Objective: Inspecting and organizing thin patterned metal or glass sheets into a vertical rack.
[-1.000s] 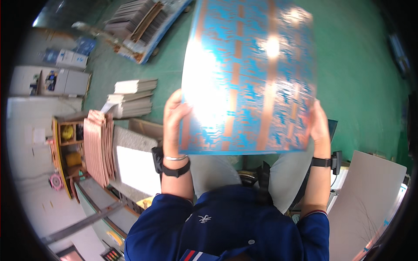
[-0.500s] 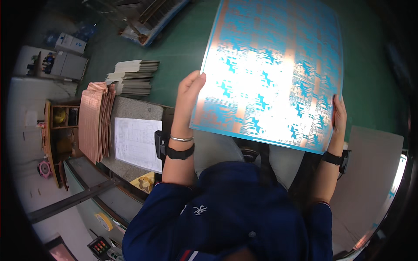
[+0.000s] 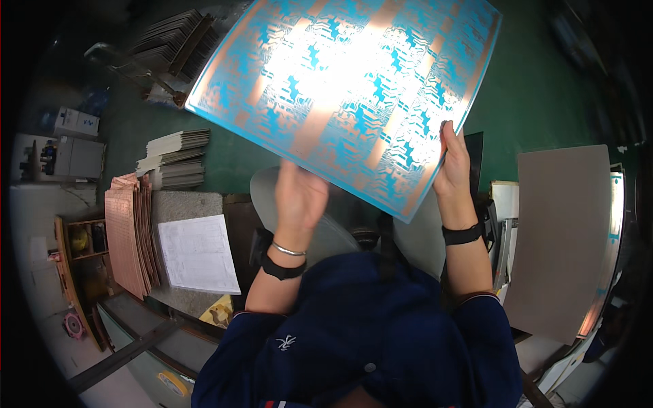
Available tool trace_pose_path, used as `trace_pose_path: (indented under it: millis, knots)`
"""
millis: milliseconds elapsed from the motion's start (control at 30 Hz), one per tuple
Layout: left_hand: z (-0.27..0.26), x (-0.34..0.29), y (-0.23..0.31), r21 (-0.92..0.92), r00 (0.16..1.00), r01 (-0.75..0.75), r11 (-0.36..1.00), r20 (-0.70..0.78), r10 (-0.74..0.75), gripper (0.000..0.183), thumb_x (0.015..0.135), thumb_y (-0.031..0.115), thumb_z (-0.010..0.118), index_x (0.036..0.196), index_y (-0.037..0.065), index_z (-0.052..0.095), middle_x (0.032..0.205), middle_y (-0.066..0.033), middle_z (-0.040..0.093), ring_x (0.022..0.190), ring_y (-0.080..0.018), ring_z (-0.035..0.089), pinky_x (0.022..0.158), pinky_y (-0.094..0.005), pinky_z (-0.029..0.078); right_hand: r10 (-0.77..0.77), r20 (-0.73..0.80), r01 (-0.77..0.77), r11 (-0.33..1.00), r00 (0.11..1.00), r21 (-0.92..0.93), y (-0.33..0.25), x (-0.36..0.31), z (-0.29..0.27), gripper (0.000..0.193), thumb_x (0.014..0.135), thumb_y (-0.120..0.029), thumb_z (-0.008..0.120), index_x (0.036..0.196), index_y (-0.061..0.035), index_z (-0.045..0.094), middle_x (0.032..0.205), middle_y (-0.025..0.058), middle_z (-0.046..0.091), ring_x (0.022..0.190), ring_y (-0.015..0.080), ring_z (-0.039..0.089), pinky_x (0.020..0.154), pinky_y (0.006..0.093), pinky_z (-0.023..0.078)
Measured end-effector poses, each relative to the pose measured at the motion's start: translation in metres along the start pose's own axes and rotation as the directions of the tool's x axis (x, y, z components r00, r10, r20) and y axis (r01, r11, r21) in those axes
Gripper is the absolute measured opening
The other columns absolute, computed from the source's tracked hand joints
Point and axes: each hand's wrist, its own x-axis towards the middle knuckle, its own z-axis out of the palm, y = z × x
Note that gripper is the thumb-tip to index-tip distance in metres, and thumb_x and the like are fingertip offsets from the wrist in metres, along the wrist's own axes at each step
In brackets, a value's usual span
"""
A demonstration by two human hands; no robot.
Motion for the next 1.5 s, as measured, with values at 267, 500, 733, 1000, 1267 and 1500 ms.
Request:
trace_pose_path:
  millis: [267, 500, 733, 1000, 1267, 1500]
  knots:
    - [0.025, -0.041, -0.02, -0.183, 0.973, 0.229, 0.956, 0.035, -0.226, 0.046, 0.097, 0.026, 0.041, 0.136, 0.007, 0.028, 0.135, -0.0103, 0.04, 0.123, -0.0231, 0.042, 0.101, -0.0406, 0.037, 0.167, 0.0, -0.163, 0.966, 0.986, 0.199, 0.017, -0.035, 0.009, 0.03, 0.093, -0.008, 0.049, 0.123, -0.0085, 0.045, 0.111, 0.0023, 0.054, 0.106, 0.016, 0.051, 0.094, 0.0375, 0.043]
    - [0.001, -0.035, 0.021, 0.392, 0.996, 0.06, 0.918, 0.038, -0.081, 0.045, 0.09, 0.015, 0.055, 0.131, 0.006, 0.038, 0.125, -0.0081, 0.05, 0.115, -0.0187, 0.049, 0.097, -0.0376, 0.039, 0.076, 0.144, -0.087, 0.994, 0.987, 0.069, -0.02, -0.022, -0.005, 0.038, 0.094, -0.015, 0.044, 0.13, -0.0031, 0.039, 0.125, 0.0124, 0.05, 0.113, 0.0218, 0.051, 0.092, 0.0371, 0.048]
    - [0.0, -0.032, 0.069, 0.494, 0.983, -0.013, 0.869, -0.153, 0.102, 0.053, 0.091, 0.018, 0.053, 0.137, 0.006, 0.032, 0.126, -0.008, 0.048, 0.114, -0.0178, 0.048, 0.095, -0.0327, 0.04, -0.186, -0.171, 0.206, 0.972, 0.968, 0.112, -0.109, -0.004, -0.118, 0.041, 0.097, -0.013, 0.037, 0.133, 0.0047, 0.03, 0.137, 0.0186, 0.037, 0.128, 0.0282, 0.035, 0.109, 0.0433, 0.029]
    - [-0.002, -0.018, 0.071, 0.481, 0.991, -0.049, 0.875, -0.089, 0.105, 0.056, 0.089, 0.01, 0.05, 0.14, 0.005, 0.027, 0.134, -0.0101, 0.042, 0.123, -0.0178, 0.041, 0.101, -0.0309, 0.033, -0.149, -0.304, 0.116, 0.985, 0.941, -0.125, -0.1, -0.019, -0.141, 0.035, 0.097, -0.017, 0.04, 0.126, 0.0025, 0.042, 0.118, 0.0141, 0.055, 0.105, 0.0218, 0.057, 0.085, 0.0351, 0.054]
    - [-0.009, -0.016, 0.071, 0.44, 0.989, -0.012, 0.898, -0.124, 0.074, 0.055, 0.089, 0.009, 0.05, 0.14, 0.004, 0.029, 0.134, -0.0101, 0.043, 0.122, -0.0179, 0.042, 0.101, -0.0302, 0.033, -0.15, -0.317, 0.097, 0.979, 0.936, -0.177, -0.097, -0.021, -0.148, 0.041, 0.099, -0.017, 0.031, 0.133, 0.0051, 0.032, 0.133, 0.0182, 0.042, 0.121, 0.0271, 0.045, 0.101, 0.0416, 0.041]
    - [-0.027, -0.013, 0.076, 0.503, 0.983, -0.061, 0.862, -0.118, 0.139, 0.054, 0.088, 0.008, 0.051, 0.138, 0.003, 0.031, 0.133, -0.0116, 0.043, 0.121, -0.0192, 0.042, 0.101, -0.0309, 0.033, -0.166, -0.321, 0.115, 0.978, 0.933, -0.172, -0.097, -0.023, -0.132, 0.038, 0.097, -0.017, 0.038, 0.129, 0.0044, 0.038, 0.129, 0.015, 0.047, 0.118, 0.0243, 0.047, 0.098, 0.0388, 0.043]
